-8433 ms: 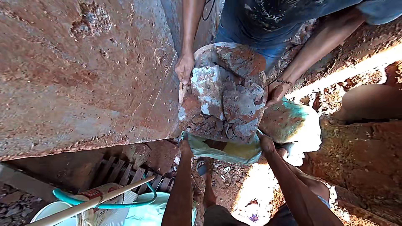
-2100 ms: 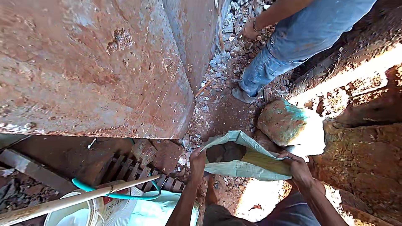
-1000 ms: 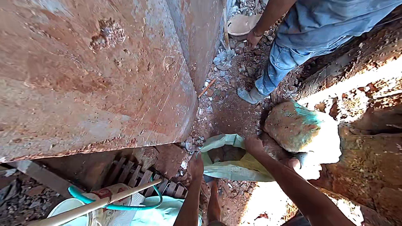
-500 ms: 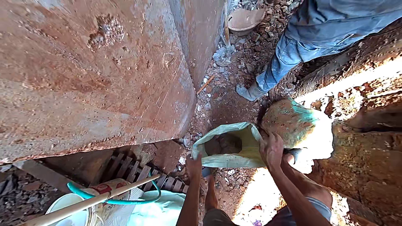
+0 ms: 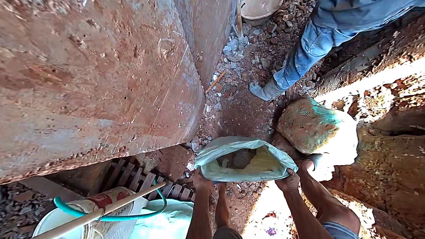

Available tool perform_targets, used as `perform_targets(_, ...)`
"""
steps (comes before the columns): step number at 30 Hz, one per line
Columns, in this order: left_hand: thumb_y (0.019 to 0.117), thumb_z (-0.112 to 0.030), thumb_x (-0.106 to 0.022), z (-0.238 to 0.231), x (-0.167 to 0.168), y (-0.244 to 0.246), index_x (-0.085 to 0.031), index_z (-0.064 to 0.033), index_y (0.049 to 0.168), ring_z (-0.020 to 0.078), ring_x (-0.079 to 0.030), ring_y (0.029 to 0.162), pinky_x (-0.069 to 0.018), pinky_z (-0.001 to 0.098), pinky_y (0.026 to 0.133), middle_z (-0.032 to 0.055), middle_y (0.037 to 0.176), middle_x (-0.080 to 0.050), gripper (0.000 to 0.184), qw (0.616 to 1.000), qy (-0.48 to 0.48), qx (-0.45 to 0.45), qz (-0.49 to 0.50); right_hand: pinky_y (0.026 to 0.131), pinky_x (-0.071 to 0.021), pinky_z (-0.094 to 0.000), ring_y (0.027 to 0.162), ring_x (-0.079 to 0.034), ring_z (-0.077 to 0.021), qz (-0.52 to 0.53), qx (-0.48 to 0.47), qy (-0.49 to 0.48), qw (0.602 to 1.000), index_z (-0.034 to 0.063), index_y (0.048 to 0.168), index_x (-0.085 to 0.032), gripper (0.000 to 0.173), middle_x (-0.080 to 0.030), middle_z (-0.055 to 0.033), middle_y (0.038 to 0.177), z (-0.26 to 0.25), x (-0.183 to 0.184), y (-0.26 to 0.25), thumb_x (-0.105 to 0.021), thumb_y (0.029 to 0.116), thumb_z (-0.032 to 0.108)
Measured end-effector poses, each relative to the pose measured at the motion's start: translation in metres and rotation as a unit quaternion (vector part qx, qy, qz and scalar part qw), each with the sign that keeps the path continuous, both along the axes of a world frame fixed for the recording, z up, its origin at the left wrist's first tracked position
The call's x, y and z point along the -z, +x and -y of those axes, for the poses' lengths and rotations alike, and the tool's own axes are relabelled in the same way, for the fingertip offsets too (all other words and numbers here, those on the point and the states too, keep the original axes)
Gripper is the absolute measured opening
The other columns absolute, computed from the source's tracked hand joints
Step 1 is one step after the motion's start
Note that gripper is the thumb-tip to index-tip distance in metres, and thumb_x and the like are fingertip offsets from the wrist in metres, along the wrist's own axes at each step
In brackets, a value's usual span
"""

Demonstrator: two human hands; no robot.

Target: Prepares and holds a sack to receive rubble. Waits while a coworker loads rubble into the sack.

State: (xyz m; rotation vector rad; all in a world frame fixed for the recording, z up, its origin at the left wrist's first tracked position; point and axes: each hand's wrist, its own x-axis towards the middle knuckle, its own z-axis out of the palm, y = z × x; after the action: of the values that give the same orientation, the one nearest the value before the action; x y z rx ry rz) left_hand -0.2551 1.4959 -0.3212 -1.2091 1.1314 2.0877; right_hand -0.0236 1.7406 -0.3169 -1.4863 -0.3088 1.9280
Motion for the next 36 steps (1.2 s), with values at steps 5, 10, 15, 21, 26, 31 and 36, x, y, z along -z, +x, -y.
perform_targets(5, 0.1102, -0.047, -0.025, 0.0, 0.013, -0.011, -0.051, -0.0072, 0.14, 0.0283, -0.062, 0.116, -0.0516, 0.055, 0.094, 0.0161, 0.13, -0.063, 0.056, 0.984, -0.091, 0.15, 0.004, 0.072, -0.0588, -0.0474, 0.091, -0.069, -0.021, 0.011, -0.058, -0.008, 0.998, 0.0146, 0.113, -0.053, 0.028, -0.067, -0.0068, 0.1, -0.014, 0.012, 0.001, -0.041, 0.0924, 0.028)
perform_targets(10, 0.1035, -0.02, -0.055, 0.003, -0.027, -0.017, -0.045, 0.0096, 0.145, 0.0449, -0.047, 0.135, -0.0378, 0.0561, 0.113, 0.0342, 0.143, -0.049, 0.052, 0.79, -0.471, 0.353, -0.17, 0.076, -0.057, -0.0477, 0.096, -0.066, -0.0277, 0.228, -0.206, 0.056, 0.95, -0.0007, 0.139, -0.047, 0.039, -0.062, -0.0209, 0.117, -0.029, 0.0, 0.012, -0.049, 0.0999, 0.005)
perform_targets(15, 0.0866, -0.014, -0.071, -0.06, -0.069, -0.008, -0.058, 0.0029, 0.14, 0.0472, -0.046, 0.139, -0.0355, 0.0597, 0.116, 0.0278, 0.145, -0.053, 0.057, 0.502, -0.417, 0.569, -0.5, 0.101, -0.0511, -0.0537, 0.117, -0.063, -0.0392, 0.447, -0.265, 0.203, 0.83, -0.0065, 0.147, -0.043, 0.069, -0.06, -0.0302, 0.133, -0.026, -0.044, 0.001, -0.076, 0.0926, 0.019)
perform_targets(21, 0.0807, -0.027, -0.082, -0.183, -0.004, 0.006, -0.032, -0.0069, 0.161, 0.0436, -0.025, 0.153, -0.0132, 0.0662, 0.122, 0.0244, 0.164, -0.031, 0.096, 0.238, -0.304, 0.714, -0.584, 0.11, -0.0446, -0.06, 0.136, -0.05, -0.0483, 0.54, -0.267, 0.226, 0.765, -0.0099, 0.157, -0.018, 0.115, -0.04, -0.0375, 0.151, 0.006, -0.046, -0.033, -0.089, 0.0786, 0.034)
perform_targets(26, 0.0921, 0.004, -0.061, -0.256, -0.004, -0.002, -0.018, -0.0113, 0.165, 0.0467, -0.048, 0.136, -0.039, 0.0644, 0.108, 0.0236, 0.158, -0.04, 0.086, 0.195, -0.268, 0.807, -0.488, 0.104, -0.0508, -0.0586, 0.132, -0.053, -0.0487, 0.587, -0.3, 0.195, 0.727, -0.0032, 0.16, -0.02, 0.098, -0.042, -0.0345, 0.151, 0.01, -0.025, -0.047, -0.077, 0.0802, 0.001)
perform_targets(31, 0.0981, -0.003, -0.056, -0.293, -0.004, -0.082, -0.047, -0.0043, 0.151, 0.0413, -0.057, 0.13, -0.0444, 0.0586, 0.109, 0.0245, 0.138, -0.06, 0.053, 0.256, -0.193, 0.849, -0.42, 0.09, -0.0552, -0.0628, 0.105, -0.069, -0.0455, 0.55, -0.45, 0.151, 0.688, -0.0017, 0.16, -0.023, 0.087, -0.065, -0.0303, 0.124, 0.036, -0.032, 0.014, -0.071, 0.0886, 0.006)
perform_targets(36, 0.1026, -0.008, -0.051, -0.288, -0.016, -0.078, -0.037, -0.0086, 0.158, 0.0354, -0.054, 0.136, -0.0414, 0.0536, 0.114, 0.0191, 0.146, -0.056, 0.057, 0.35, -0.15, 0.814, -0.439, 0.087, -0.0545, -0.0661, 0.104, -0.069, -0.0461, 0.549, -0.505, 0.119, 0.656, 0.004, 0.154, -0.042, 0.069, -0.069, -0.0261, 0.119, 0.035, -0.027, 0.025, -0.071, 0.092, 0.016)
